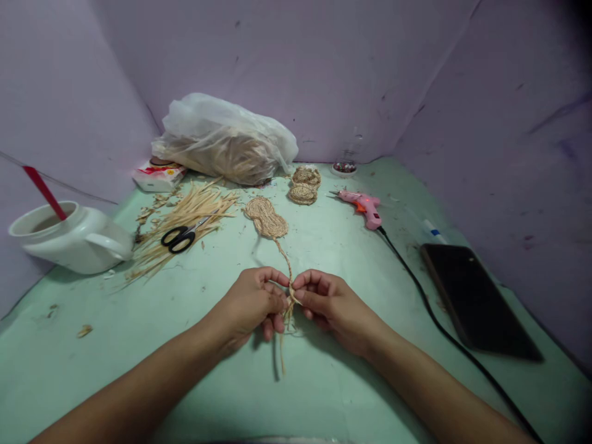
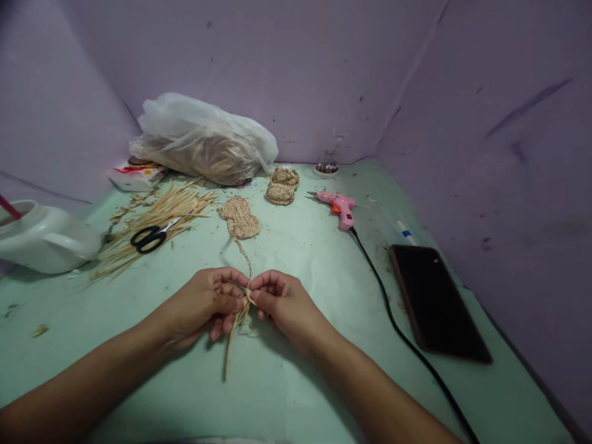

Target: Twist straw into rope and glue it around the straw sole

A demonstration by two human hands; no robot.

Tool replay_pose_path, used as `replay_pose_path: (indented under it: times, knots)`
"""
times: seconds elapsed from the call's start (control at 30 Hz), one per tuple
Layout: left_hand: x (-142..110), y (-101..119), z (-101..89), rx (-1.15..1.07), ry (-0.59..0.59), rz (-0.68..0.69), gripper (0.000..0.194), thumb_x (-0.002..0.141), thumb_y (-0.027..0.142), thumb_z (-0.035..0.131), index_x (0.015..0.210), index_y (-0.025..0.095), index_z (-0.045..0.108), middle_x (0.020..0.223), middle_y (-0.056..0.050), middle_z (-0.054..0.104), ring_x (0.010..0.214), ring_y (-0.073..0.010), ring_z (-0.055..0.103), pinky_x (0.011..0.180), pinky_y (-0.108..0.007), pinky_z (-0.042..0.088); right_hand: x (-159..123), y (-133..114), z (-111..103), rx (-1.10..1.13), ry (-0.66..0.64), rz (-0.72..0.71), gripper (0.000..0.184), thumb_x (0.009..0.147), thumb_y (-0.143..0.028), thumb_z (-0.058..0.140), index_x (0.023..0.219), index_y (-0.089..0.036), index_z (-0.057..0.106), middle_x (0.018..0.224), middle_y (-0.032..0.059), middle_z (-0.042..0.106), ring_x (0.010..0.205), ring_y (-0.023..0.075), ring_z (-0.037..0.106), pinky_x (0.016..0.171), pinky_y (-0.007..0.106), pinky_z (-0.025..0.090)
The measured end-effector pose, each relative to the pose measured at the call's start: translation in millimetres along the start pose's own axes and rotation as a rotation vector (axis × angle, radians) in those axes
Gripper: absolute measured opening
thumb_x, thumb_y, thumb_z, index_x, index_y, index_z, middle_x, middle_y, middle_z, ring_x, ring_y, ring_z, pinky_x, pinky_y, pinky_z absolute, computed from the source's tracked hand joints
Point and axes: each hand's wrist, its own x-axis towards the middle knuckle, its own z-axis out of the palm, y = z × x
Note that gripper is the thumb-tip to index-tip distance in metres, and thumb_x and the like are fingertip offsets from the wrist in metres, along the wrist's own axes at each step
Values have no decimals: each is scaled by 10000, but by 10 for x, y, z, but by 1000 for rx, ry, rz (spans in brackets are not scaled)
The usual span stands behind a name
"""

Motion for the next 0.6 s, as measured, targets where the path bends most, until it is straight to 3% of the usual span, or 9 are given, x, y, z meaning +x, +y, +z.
replay_pose_path:
  times: [0.17,0.4,0.6]
  knots:
    - [11,-11,-5,-16,-7,-2,288,573,76,567,827,152,454,439,69,515,316,-99,486,244,-154,345,-4,-10,-11,-38,3,24,331,554,-264,767,776,-166,541,518,-72,497,394,26,362,342,160,162]
    - [28,-7,-14,21,-1,-1,229,581,88,573,781,144,478,421,68,504,288,-72,438,239,-137,293,41,77,-23,-126,38,-107,288,524,-150,762,718,-158,548,551,-54,531,481,54,447,466,192,337]
    - [19,16,-2,88,1,-31,149,584,86,538,728,125,542,412,53,495,281,-60,408,250,-140,272,44,86,-15,-139,28,-143,221,554,-92,679,716,-165,546,538,-65,496,469,48,401,453,191,301]
